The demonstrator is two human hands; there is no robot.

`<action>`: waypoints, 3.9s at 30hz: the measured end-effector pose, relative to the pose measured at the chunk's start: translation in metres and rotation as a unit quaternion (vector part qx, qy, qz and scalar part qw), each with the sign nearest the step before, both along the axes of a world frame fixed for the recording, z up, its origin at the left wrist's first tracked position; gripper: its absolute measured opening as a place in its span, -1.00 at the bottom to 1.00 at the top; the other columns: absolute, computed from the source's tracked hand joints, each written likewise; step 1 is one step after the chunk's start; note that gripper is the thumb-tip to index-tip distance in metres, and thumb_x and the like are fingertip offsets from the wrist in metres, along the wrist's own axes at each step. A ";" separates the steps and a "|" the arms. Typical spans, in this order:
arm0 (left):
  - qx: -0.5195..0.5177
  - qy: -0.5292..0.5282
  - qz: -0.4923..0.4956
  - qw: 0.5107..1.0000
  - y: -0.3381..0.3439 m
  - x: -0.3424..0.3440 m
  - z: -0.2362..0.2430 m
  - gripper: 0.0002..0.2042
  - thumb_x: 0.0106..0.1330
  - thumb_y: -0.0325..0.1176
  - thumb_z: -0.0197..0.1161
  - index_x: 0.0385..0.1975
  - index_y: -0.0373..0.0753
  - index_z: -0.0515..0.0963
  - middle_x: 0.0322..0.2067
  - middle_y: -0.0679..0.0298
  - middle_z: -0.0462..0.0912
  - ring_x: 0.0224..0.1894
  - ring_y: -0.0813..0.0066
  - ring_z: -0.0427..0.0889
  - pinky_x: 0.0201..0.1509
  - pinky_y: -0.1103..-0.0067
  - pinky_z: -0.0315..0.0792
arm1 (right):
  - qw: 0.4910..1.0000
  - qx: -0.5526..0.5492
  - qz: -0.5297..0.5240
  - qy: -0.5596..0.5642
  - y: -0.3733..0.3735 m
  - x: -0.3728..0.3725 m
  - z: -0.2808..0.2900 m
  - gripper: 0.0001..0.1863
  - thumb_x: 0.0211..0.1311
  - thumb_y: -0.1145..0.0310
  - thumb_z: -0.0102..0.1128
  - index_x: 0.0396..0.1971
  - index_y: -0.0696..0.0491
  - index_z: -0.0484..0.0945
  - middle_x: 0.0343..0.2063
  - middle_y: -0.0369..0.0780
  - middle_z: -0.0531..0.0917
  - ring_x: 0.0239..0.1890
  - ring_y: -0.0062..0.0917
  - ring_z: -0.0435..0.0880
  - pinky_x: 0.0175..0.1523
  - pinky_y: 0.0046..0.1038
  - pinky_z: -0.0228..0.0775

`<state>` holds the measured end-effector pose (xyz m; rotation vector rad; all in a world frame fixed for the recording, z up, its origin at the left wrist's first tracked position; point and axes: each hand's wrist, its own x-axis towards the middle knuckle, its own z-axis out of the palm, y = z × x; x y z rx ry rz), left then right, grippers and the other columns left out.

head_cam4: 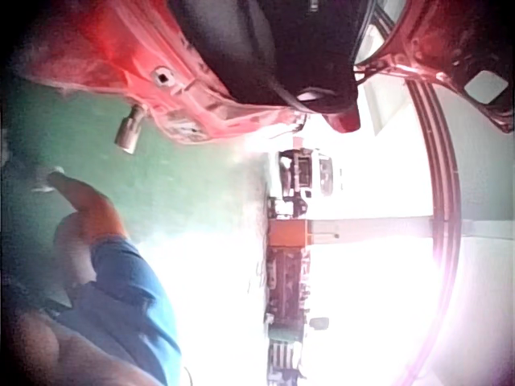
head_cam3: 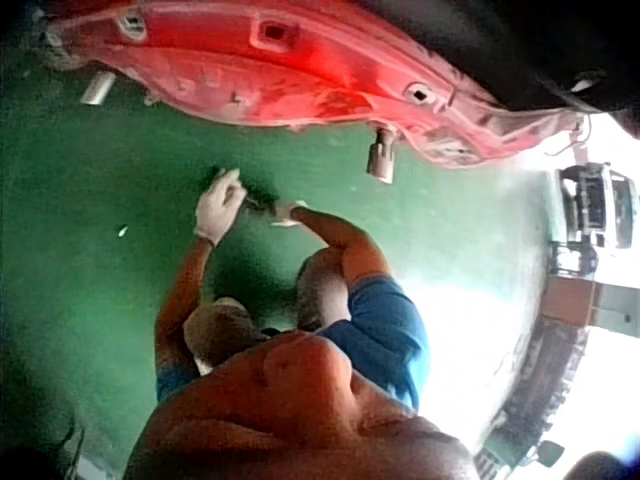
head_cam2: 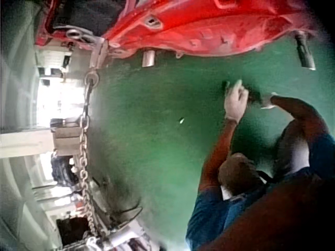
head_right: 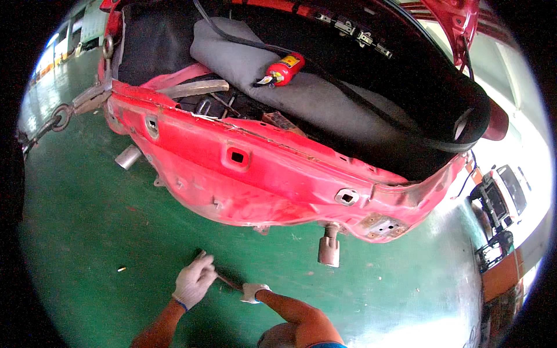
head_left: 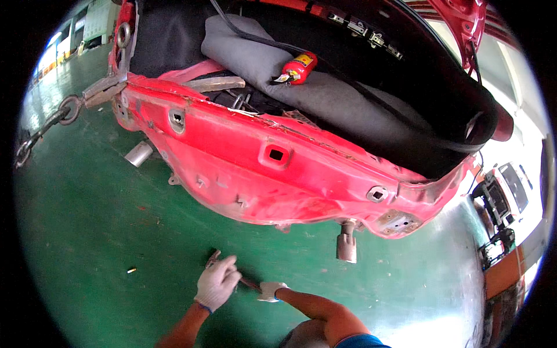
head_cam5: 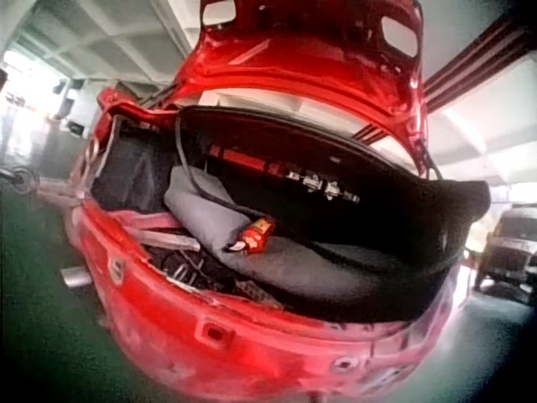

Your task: The person walks to a red car bumper suspended by a chain hoist in a garage. They use a hammer and a metal punch to repeatedly strike and pry at the inner metal frame of the bumper, attempting to separate or reshape the metal structure.

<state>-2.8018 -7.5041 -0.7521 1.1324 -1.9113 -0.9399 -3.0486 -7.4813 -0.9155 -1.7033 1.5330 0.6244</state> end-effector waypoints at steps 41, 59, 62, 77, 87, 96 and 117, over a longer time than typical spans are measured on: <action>-0.295 -0.101 0.040 0.949 -0.019 -0.168 0.148 -0.09 0.18 -0.16 0.36 0.50 -0.27 0.04 -0.39 0.07 0.57 -0.53 0.17 0.60 -0.50 0.27 0.48 | 0.996 -0.078 0.049 0.005 0.002 -0.053 -0.046 -0.43 0.12 -0.12 0.25 -0.07 0.07 0.61 -0.08 -0.06 0.73 0.00 -0.10 0.69 0.08 -0.09 0.50; -0.003 0.413 0.280 0.867 -0.165 0.040 0.134 -0.59 0.45 -0.44 0.20 0.27 -0.29 0.41 -0.12 0.31 0.62 -0.12 0.51 0.58 0.05 0.55 0.51 | 0.935 0.133 -0.286 -0.163 -0.006 0.021 0.127 -0.78 0.12 0.35 0.39 -0.32 0.13 0.57 -0.57 -0.28 0.58 -0.57 -0.53 0.56 -0.50 -0.38 0.38; 0.154 0.527 0.240 0.801 -0.193 0.066 0.174 -0.47 0.36 -0.55 0.14 0.37 -0.26 0.33 -0.03 0.27 0.56 -0.10 0.54 0.56 0.03 0.59 0.50 | 0.883 0.184 -0.377 -0.213 0.022 0.020 0.214 -0.77 0.08 0.45 0.43 -0.32 0.16 0.55 -0.61 -0.35 0.46 -0.65 -0.68 0.41 -0.60 -0.51 0.21; 0.364 0.489 0.259 0.749 -0.221 0.088 0.247 -0.45 0.45 -0.35 0.15 0.44 -0.11 0.26 -0.05 0.37 0.61 -0.15 0.56 0.60 -0.01 0.53 0.51 | 0.870 0.124 -0.380 -0.289 0.022 0.027 0.585 -0.73 0.14 0.59 0.40 -0.17 0.19 0.55 -0.42 -0.29 0.58 -0.48 -0.63 0.57 -0.43 -0.57 0.47; 0.387 0.533 0.358 0.662 -0.230 0.082 0.280 -0.67 0.49 -0.34 0.08 0.17 -0.30 0.46 -0.02 0.24 0.63 -0.03 0.48 0.63 0.15 0.52 0.51 | 0.736 -0.229 -0.563 -0.298 -0.120 0.022 0.587 -0.84 0.16 0.54 0.08 -0.23 0.13 0.47 -0.63 -0.36 0.44 -0.76 -0.75 0.31 -0.70 -0.64 0.17; 0.401 0.265 0.430 0.764 -0.199 0.101 0.271 -0.65 0.48 -0.28 0.09 0.19 -0.25 0.39 0.08 0.18 0.58 0.09 0.17 0.60 0.13 0.33 0.57 | 0.758 -0.105 -0.599 -0.235 -0.148 0.014 0.571 -0.70 0.08 0.59 0.43 -0.15 0.24 0.62 -0.38 -0.21 0.68 -0.46 -0.55 0.62 -0.38 -0.47 0.54; 0.542 0.403 0.540 0.502 -0.219 0.116 0.303 -0.26 0.44 0.24 -0.01 0.43 -0.18 0.19 0.37 0.14 0.34 0.31 0.01 0.40 0.34 0.11 0.38 | 0.677 0.056 -0.705 -0.204 -0.148 -0.033 0.569 -0.78 0.13 0.37 0.32 -0.38 0.25 0.62 -0.48 -0.12 0.70 -0.52 -0.37 0.64 -0.31 -0.25 0.55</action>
